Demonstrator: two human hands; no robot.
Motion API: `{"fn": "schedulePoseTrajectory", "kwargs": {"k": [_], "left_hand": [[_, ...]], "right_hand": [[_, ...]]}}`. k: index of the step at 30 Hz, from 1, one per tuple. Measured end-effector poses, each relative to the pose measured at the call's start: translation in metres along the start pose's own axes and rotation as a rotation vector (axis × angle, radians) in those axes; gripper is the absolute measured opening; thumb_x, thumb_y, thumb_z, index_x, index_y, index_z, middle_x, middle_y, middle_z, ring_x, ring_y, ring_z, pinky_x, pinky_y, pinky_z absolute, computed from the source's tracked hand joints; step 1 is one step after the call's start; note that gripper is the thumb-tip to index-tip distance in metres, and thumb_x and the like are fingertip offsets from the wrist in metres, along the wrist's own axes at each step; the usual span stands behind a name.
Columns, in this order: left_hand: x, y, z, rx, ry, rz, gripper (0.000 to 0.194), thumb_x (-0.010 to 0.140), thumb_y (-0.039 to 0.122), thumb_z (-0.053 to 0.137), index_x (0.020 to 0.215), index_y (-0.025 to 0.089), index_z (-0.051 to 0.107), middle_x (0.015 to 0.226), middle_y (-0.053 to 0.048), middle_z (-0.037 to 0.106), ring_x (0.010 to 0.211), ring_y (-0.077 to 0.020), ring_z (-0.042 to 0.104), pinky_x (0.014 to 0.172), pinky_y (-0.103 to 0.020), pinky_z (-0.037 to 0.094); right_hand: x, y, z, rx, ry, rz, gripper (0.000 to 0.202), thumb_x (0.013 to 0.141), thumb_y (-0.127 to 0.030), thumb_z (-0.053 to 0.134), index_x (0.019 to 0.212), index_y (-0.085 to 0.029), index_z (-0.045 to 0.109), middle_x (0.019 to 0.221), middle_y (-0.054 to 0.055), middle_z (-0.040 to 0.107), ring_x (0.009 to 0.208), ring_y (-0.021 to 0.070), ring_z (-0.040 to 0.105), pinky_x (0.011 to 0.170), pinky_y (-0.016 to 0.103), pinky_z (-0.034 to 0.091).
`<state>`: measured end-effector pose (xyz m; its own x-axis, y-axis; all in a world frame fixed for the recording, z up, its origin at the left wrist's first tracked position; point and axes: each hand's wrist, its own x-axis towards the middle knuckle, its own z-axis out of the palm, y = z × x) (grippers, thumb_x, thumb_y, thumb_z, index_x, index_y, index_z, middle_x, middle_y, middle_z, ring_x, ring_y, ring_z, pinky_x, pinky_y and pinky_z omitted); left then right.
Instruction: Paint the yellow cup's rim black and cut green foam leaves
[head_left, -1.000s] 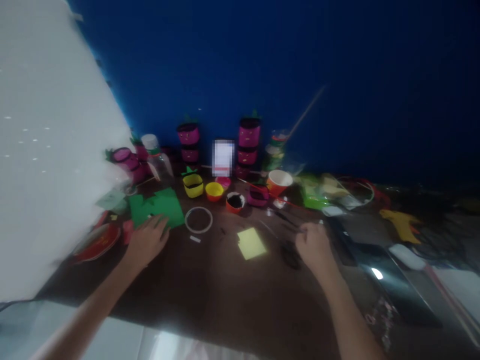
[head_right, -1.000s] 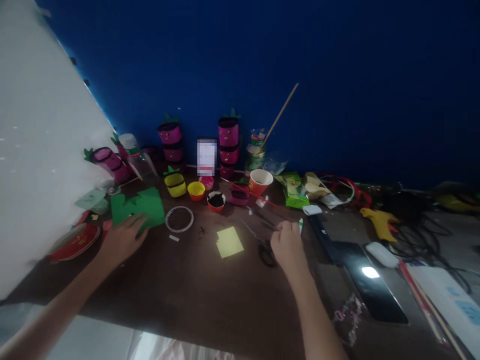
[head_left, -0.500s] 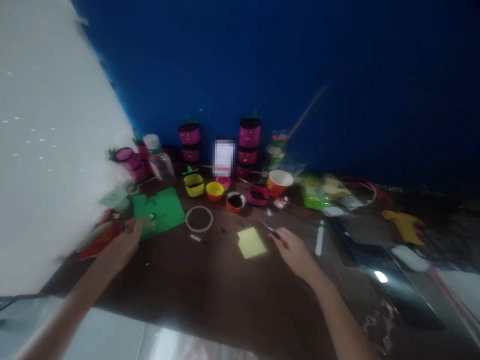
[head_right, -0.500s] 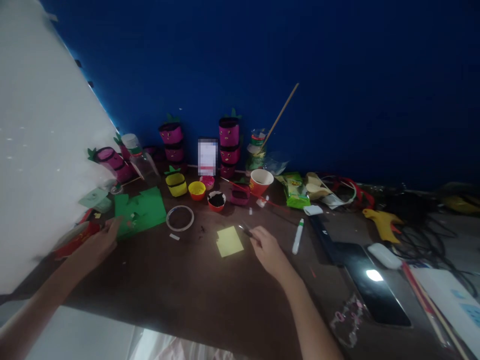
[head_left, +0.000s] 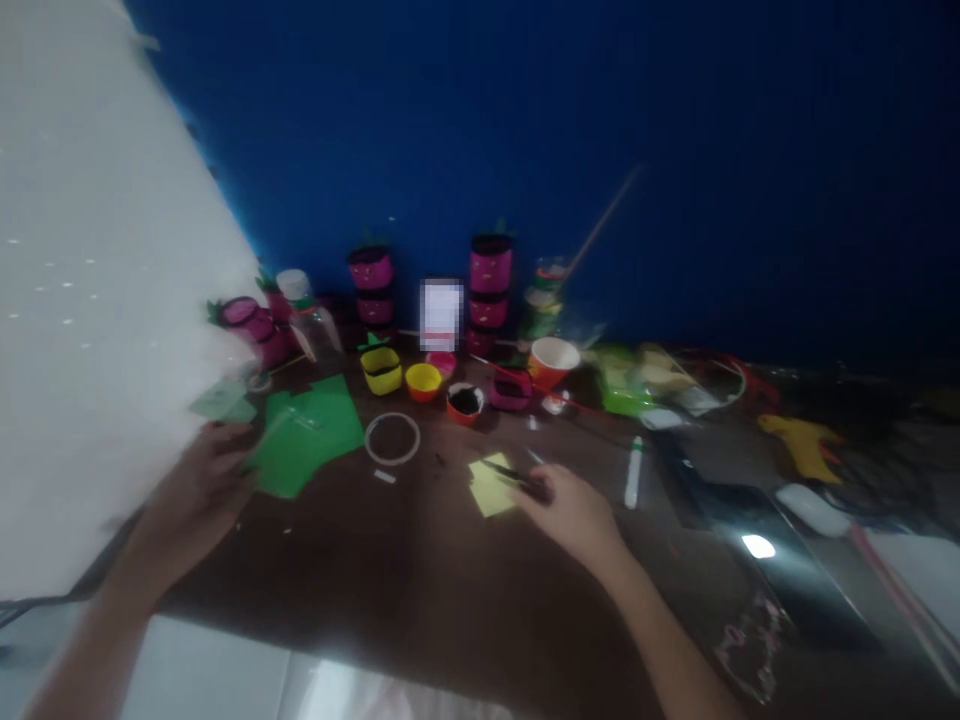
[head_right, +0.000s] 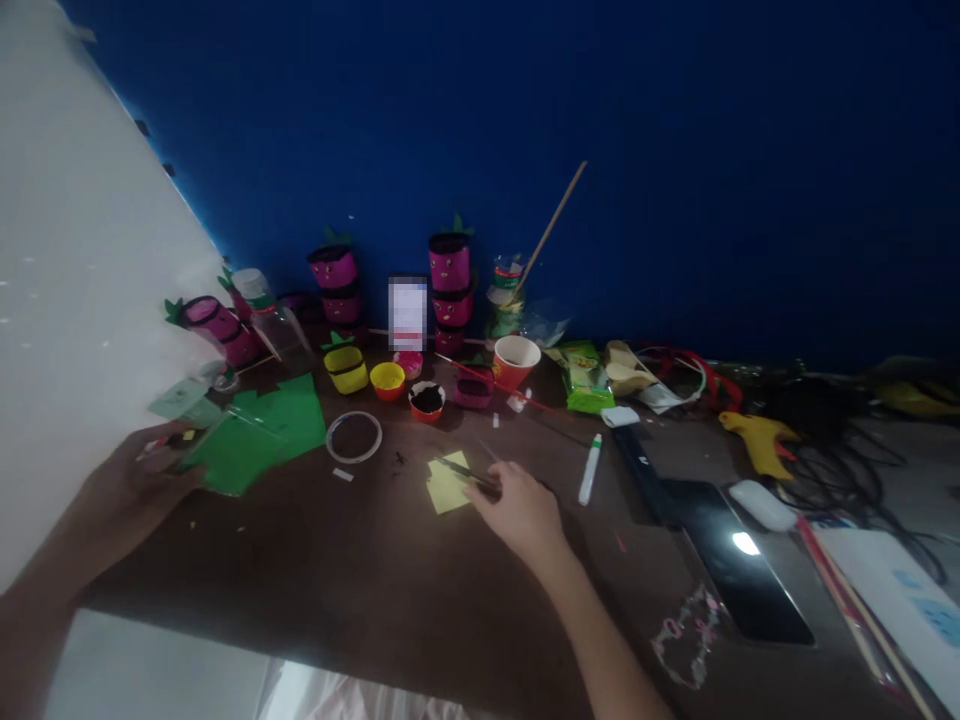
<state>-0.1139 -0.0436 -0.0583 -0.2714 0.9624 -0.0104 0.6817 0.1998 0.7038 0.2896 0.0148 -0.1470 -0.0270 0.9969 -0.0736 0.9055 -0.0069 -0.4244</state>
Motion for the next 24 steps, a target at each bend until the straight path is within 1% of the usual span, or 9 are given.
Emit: {"fn": "schedulePoseTrajectory", "kwargs": {"k": [2,5,9,13,15,17,19,21,24], "left_hand": [[0.001,0.010,0.012,-0.077,-0.096,0.005,0.052,0.076,0.043,0.055,0.119,0.017,0.041,0.088,-0.007,0.068,0.074,-0.0216,0.065,0.061,-0.031,0.052],[0.004,0.024,0.037,-0.199,-0.200,-0.001,0.050,0.072,0.044,0.061,0.113,0.015,0.052,0.089,-0.006,0.068,0.084,-0.0230,0.064,0.072,-0.033,0.051],[0.010,0.035,0.084,-0.448,-0.482,-0.004,0.049,0.074,0.042,0.061,0.112,0.013,0.055,0.097,-0.008,0.068,0.087,-0.0209,0.063,0.076,-0.032,0.051],[0.013,0.043,0.132,-0.390,-0.651,0.080,0.044,0.079,0.038,0.056,0.113,0.011,0.059,0.096,-0.009,0.068,0.079,-0.0188,0.064,0.072,-0.032,0.052],[0.012,0.047,0.148,-0.224,-0.595,0.227,0.037,0.081,0.033,0.054,0.110,0.013,0.061,0.092,-0.009,0.067,0.080,-0.0195,0.063,0.072,-0.034,0.052],[0.007,0.048,0.157,-0.031,-0.404,0.459,0.030,0.083,0.028,0.051,0.107,0.016,0.063,0.102,-0.011,0.063,0.092,-0.0221,0.060,0.080,-0.037,0.050],[-0.001,0.045,0.163,0.157,-0.226,0.678,0.026,0.084,0.025,0.049,0.105,0.020,0.064,0.110,-0.011,0.060,0.104,-0.0253,0.055,0.089,-0.043,0.046],[-0.010,0.037,0.166,0.282,-0.210,0.846,0.025,0.085,0.025,0.048,0.105,0.021,0.064,0.113,-0.011,0.059,0.111,-0.0268,0.051,0.094,-0.045,0.044],[-0.020,0.026,0.173,0.355,-0.309,0.959,0.033,0.085,0.025,0.049,0.117,0.018,0.056,0.130,-0.015,0.047,0.126,-0.0298,0.039,0.097,-0.044,0.043]], "right_hand": [[-0.002,-0.007,-0.001,-0.053,-0.009,0.025,0.037,0.068,-0.047,0.061,0.089,-0.017,0.063,0.091,0.010,0.068,0.076,0.0235,0.063,0.062,0.029,0.041],[-0.002,-0.008,-0.001,-0.041,-0.057,0.030,0.025,0.071,-0.043,0.061,0.079,-0.019,0.064,0.079,0.007,0.069,0.067,0.0196,0.062,0.057,0.026,0.037],[0.000,0.003,-0.001,0.022,-0.080,0.020,0.017,0.073,-0.036,0.061,0.067,-0.020,0.065,0.066,0.004,0.067,0.059,0.0165,0.059,0.051,0.023,0.032],[0.000,0.012,-0.002,0.059,0.043,-0.029,0.017,0.075,-0.034,0.059,0.083,-0.022,0.068,0.076,0.004,0.068,0.067,0.0172,0.061,0.055,0.023,0.035],[0.001,0.014,-0.003,0.048,0.079,-0.068,0.026,0.074,-0.035,0.061,0.097,-0.025,0.068,0.085,0.004,0.067,0.074,0.0180,0.062,0.059,0.023,0.037],[0.001,0.013,-0.003,0.011,0.072,-0.088,0.034,0.072,-0.039,0.064,0.104,-0.029,0.066,0.087,0.003,0.066,0.075,0.0183,0.062,0.059,0.023,0.037],[0.002,0.012,-0.002,-0.029,0.055,-0.089,0.031,0.071,-0.042,0.065,0.101,-0.032,0.068,0.081,0.001,0.064,0.070,0.0172,0.061,0.055,0.023,0.034],[0.003,0.012,-0.001,-0.048,0.055,-0.086,0.023,0.074,-0.041,0.063,0.094,-0.034,0.071,0.073,0.000,0.061,0.064,0.0151,0.059,0.051,0.022,0.031],[0.005,0.015,0.002,0.001,0.078,-0.067,0.017,0.076,-0.034,0.061,0.088,-0.033,0.073,0.065,-0.001,0.058,0.058,0.0131,0.056,0.049,0.022,0.029]]}}
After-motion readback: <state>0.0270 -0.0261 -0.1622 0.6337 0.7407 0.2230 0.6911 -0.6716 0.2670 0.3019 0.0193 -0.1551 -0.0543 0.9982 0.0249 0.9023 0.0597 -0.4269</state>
